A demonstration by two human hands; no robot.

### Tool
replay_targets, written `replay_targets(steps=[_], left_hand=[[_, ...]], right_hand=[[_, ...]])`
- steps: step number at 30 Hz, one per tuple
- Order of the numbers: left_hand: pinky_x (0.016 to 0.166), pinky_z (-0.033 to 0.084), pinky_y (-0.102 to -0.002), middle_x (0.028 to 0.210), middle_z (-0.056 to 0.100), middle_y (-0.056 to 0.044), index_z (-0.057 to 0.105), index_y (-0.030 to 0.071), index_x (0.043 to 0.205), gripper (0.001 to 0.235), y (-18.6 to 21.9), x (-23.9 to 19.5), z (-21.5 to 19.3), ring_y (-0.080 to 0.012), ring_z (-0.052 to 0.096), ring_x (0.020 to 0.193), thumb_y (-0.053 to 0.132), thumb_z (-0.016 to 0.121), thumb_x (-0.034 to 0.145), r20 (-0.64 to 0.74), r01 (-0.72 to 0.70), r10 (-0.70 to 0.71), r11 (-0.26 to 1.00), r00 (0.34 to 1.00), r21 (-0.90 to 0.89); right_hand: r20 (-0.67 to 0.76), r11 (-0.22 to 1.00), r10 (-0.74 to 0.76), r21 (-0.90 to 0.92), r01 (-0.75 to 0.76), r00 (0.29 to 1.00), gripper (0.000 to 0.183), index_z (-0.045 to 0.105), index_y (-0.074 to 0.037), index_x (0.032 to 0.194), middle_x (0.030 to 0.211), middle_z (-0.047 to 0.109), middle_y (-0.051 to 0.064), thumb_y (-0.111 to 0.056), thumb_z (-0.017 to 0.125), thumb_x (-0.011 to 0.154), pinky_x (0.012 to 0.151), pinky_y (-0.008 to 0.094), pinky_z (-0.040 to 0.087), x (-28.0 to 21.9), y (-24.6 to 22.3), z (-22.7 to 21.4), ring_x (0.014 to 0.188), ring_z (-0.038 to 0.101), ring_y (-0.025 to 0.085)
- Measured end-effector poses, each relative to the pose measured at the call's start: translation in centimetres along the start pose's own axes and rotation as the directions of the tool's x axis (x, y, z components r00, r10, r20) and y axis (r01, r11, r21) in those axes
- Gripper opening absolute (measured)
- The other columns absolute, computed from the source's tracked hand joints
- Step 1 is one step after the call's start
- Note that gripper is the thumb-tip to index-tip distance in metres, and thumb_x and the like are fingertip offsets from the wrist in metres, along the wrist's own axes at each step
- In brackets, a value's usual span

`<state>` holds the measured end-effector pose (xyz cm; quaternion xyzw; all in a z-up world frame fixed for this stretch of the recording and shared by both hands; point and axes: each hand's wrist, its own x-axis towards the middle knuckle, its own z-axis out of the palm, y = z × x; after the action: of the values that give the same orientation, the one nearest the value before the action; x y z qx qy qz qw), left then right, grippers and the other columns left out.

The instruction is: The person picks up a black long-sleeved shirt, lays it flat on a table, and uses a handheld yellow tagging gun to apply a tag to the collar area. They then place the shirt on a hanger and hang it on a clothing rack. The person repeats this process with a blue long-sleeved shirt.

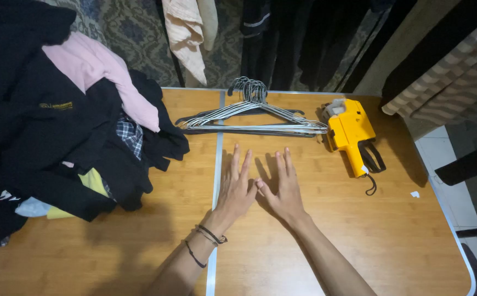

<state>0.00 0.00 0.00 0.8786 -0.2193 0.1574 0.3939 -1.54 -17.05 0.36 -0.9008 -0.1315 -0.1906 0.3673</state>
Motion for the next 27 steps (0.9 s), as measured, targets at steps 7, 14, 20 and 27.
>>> replay_targets(steps=[7,14,20,27], left_hand=[[0.128,0.011,-0.061,0.171,0.008,-0.029,0.02,0.0,0.163,0.078,-1.1,-0.6,0.6,-0.0493,0.015,0.158,0.05,0.039,0.107,-0.094,-0.085,0.091,0.994,0.991,0.067],[0.128,0.011,-0.061,0.17,0.017,-0.026,0.026,0.0,0.161,0.078,0.4,-0.7,-1.0,-0.0458,0.021,0.157,0.055,0.039,0.106,-0.12,-0.065,0.067,0.998,0.991,0.023],[0.123,0.024,-0.053,0.168,0.023,-0.027,0.028,0.0,0.16,0.076,0.5,-1.1,-4.4,-0.0459,0.028,0.153,0.051,0.043,0.106,-0.208,-0.002,-0.007,0.999,0.978,-0.043],[0.121,0.035,-0.049,0.159,0.04,-0.027,0.035,-0.003,0.156,0.068,1.2,-0.8,-15.3,-0.0441,0.042,0.146,0.037,0.055,0.105,-0.426,-0.015,0.065,0.992,0.903,0.121]], right_hand=[[-0.027,0.977,-0.2,-0.076,0.197,0.979,0.089,0.017,-0.002,0.165,0.171,0.006,0.03,-0.062,0.038,0.102,0.127,0.063,0.005,-1.1,3.7,1.8,0.16,0.008,0.048],[0.013,0.948,-0.293,-0.129,0.292,0.956,0.081,0.025,-0.009,0.162,0.17,0.011,0.03,-0.062,0.038,0.102,0.126,0.064,0.005,-1.3,2.8,2.0,0.159,0.011,0.046],[0.037,0.93,-0.367,0.023,0.367,0.929,0.075,0.028,-0.003,0.159,0.168,0.016,0.03,-0.051,0.044,0.104,0.126,0.061,0.012,0.8,-1.7,2.5,0.157,0.017,0.048],[0.061,0.86,-0.47,0.258,0.441,0.881,0.068,0.027,0.0,0.159,0.168,0.024,0.028,-0.04,0.044,0.107,0.126,0.05,0.022,6.9,-10.4,5.3,0.156,0.025,0.044]])
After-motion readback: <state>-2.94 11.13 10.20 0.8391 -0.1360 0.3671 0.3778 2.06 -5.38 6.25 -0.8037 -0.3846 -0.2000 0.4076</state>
